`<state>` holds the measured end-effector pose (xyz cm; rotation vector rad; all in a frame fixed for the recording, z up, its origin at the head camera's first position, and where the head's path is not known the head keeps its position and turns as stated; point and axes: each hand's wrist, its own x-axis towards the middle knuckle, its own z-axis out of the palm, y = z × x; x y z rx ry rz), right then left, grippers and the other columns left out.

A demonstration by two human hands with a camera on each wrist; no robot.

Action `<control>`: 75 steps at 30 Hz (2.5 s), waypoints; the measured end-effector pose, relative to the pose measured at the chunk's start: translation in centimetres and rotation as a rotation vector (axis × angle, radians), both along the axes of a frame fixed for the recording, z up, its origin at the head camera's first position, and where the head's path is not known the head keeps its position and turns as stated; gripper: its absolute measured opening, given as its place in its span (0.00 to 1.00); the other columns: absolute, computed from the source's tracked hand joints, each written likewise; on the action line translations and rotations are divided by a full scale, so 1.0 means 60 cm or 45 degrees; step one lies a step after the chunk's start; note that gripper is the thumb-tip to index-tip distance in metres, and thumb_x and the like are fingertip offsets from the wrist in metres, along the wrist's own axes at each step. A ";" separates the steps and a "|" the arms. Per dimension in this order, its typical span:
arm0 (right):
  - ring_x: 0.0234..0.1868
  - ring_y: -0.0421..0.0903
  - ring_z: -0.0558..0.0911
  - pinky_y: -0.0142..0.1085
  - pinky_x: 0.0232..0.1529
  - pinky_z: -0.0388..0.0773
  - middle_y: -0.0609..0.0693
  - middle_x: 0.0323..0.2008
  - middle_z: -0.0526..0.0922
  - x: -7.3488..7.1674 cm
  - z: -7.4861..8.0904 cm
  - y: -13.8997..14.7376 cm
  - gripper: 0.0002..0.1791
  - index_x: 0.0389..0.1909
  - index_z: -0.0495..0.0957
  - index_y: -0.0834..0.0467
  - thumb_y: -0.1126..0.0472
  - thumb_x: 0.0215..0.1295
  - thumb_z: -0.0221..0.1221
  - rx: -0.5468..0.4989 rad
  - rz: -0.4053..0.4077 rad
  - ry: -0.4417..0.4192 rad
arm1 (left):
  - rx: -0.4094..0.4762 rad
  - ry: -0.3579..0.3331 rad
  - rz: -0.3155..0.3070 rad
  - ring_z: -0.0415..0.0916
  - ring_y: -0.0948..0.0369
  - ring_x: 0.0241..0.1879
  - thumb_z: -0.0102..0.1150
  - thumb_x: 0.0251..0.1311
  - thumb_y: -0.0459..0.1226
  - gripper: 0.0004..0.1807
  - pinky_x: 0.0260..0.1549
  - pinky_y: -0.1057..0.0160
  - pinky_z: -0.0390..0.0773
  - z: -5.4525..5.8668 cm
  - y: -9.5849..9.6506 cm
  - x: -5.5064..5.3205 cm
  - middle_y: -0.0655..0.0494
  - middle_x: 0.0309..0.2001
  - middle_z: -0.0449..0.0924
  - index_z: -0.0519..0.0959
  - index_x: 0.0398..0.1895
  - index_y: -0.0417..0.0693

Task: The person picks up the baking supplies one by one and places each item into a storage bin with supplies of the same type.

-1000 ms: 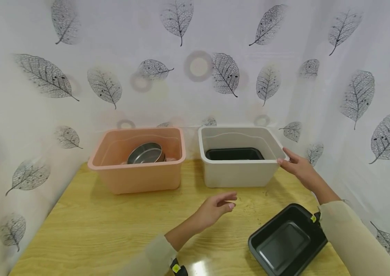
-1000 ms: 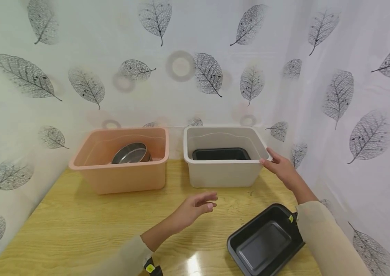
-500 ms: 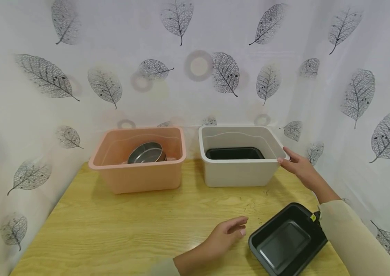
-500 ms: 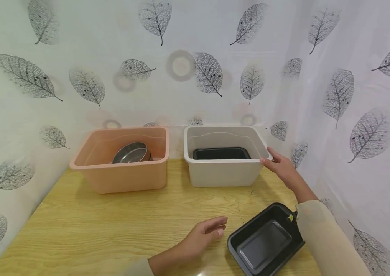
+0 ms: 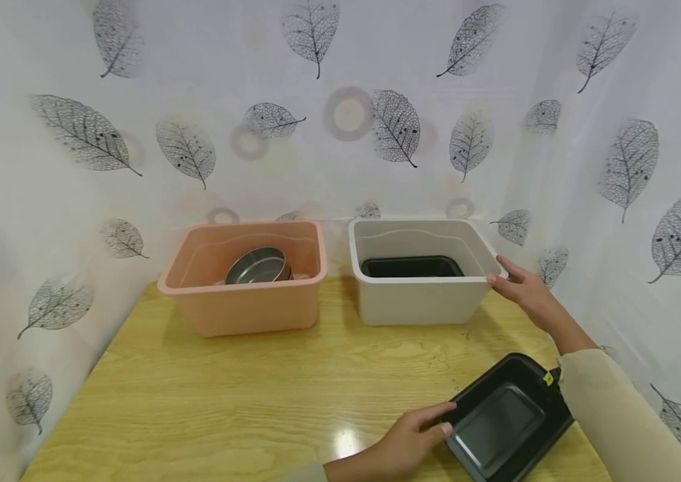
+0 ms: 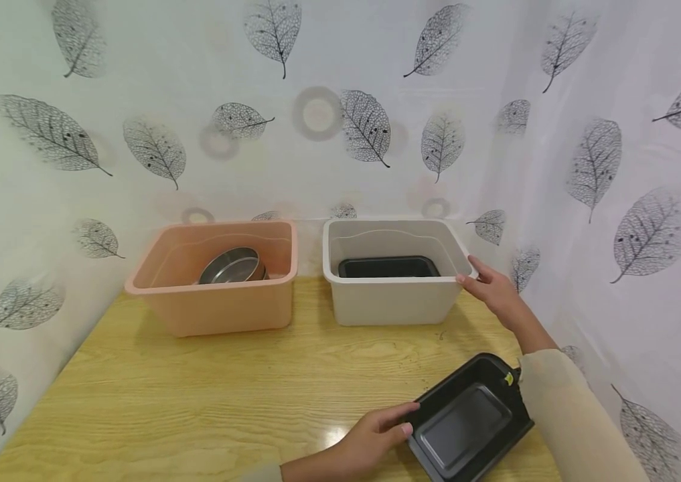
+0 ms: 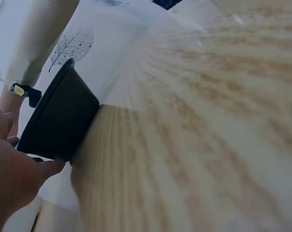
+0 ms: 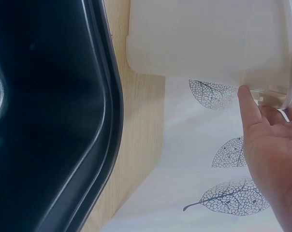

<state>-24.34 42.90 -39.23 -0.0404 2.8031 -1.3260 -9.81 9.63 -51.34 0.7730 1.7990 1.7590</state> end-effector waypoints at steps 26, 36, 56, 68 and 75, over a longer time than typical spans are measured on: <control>0.76 0.73 0.54 0.71 0.68 0.59 0.69 0.79 0.46 -0.003 -0.002 0.001 0.47 0.82 0.36 0.48 0.40 0.75 0.53 -0.023 0.006 -0.002 | 0.170 -0.211 0.132 0.66 0.71 0.20 0.58 0.70 0.34 0.28 0.22 0.76 0.69 -0.004 0.023 -0.015 0.60 0.39 0.81 0.71 0.72 0.54; 0.76 0.73 0.52 0.71 0.68 0.58 0.69 0.79 0.43 -0.009 -0.007 0.007 0.45 0.82 0.36 0.47 0.44 0.77 0.52 -0.038 0.009 -0.014 | 0.350 -0.426 0.131 0.78 0.41 0.58 0.49 0.66 0.23 0.28 0.53 0.56 0.83 0.006 0.007 -0.046 0.32 0.63 0.74 0.71 0.70 0.39; 0.77 0.72 0.51 0.69 0.69 0.59 0.67 0.79 0.42 -0.006 -0.008 0.009 0.45 0.82 0.35 0.46 0.43 0.76 0.52 -0.053 0.017 -0.009 | 0.120 -0.302 0.093 0.85 0.46 0.47 0.51 0.68 0.25 0.26 0.39 0.61 0.87 0.028 -0.079 -0.117 0.33 0.57 0.80 0.74 0.68 0.46; 0.75 0.73 0.55 0.72 0.66 0.59 0.68 0.79 0.46 0.002 -0.012 0.019 0.46 0.82 0.34 0.47 0.42 0.76 0.51 -0.048 0.009 0.001 | -0.017 -0.222 -0.026 0.81 0.62 0.35 0.51 0.71 0.26 0.26 0.39 0.55 0.87 0.064 -0.117 -0.160 0.39 0.41 0.80 0.75 0.69 0.52; 0.76 0.72 0.54 0.72 0.67 0.58 0.67 0.79 0.44 -0.002 -0.010 0.012 0.46 0.82 0.34 0.46 0.42 0.76 0.51 -0.045 0.021 0.000 | -0.063 -0.153 -0.021 0.81 0.60 0.39 0.48 0.72 0.26 0.25 0.42 0.59 0.87 0.089 -0.146 -0.186 0.37 0.66 0.72 0.73 0.70 0.47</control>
